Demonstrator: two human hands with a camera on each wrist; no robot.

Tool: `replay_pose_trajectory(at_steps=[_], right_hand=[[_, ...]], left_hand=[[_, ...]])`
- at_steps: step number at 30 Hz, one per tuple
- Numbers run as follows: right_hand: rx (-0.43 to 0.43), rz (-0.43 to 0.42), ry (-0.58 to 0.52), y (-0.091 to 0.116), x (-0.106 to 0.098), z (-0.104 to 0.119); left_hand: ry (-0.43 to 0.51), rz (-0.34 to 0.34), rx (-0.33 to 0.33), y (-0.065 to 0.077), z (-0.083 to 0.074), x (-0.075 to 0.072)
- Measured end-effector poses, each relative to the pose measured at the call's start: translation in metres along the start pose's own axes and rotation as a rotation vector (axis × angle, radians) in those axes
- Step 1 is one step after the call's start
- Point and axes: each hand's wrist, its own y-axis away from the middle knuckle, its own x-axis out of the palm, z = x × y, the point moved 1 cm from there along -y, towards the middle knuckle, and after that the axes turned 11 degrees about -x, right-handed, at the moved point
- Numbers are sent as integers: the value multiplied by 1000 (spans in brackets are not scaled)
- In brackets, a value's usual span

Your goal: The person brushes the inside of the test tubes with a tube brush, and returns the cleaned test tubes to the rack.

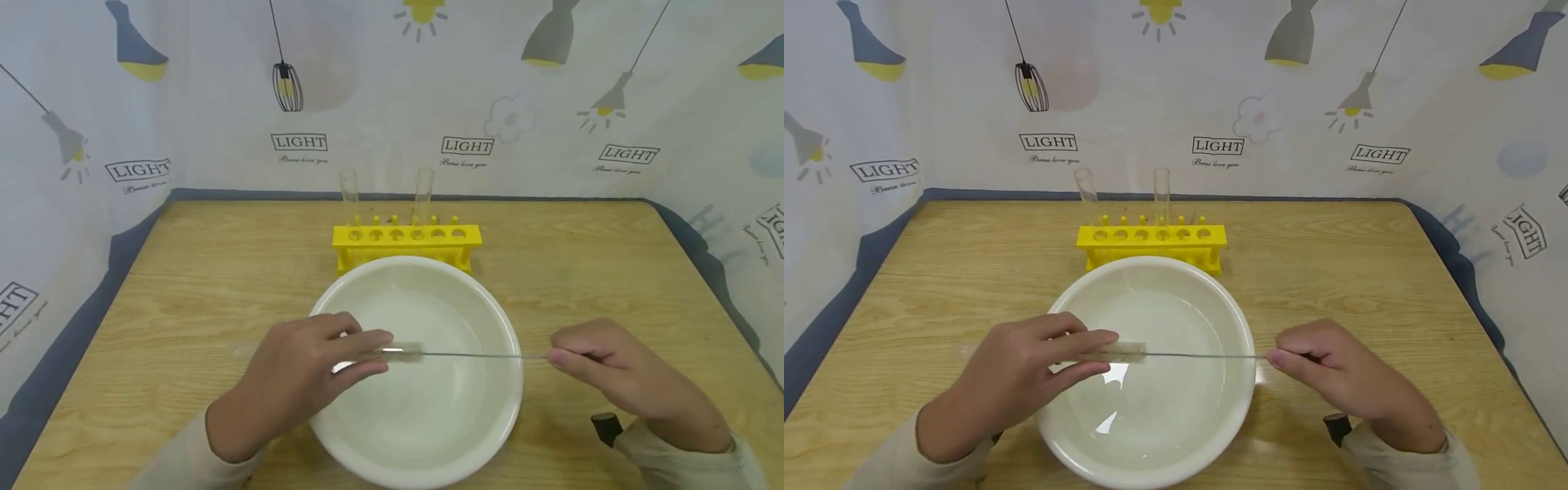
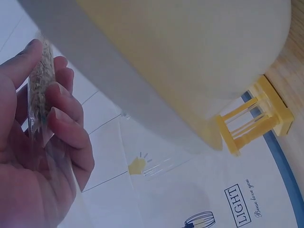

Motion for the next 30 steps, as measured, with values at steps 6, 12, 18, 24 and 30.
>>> replay_pose_trajectory(at_steps=[6,12,18,24,30], right_hand=[[-7,0,-30,6,-9,-1],[-3,-7,-130,10,-13,-2],[15,-49,-158,6,-6,-3],[71,-84,-148,2,6,-5],[168,40,-16,-15,27,3]], left_hand=[[-8,-6,-5,0,2,-2],[-17,-20,-6,0,4,-3],[-33,-34,15,1,4,-2],[-18,-33,27,4,2,1],[13,-1,98,5,-9,9]])
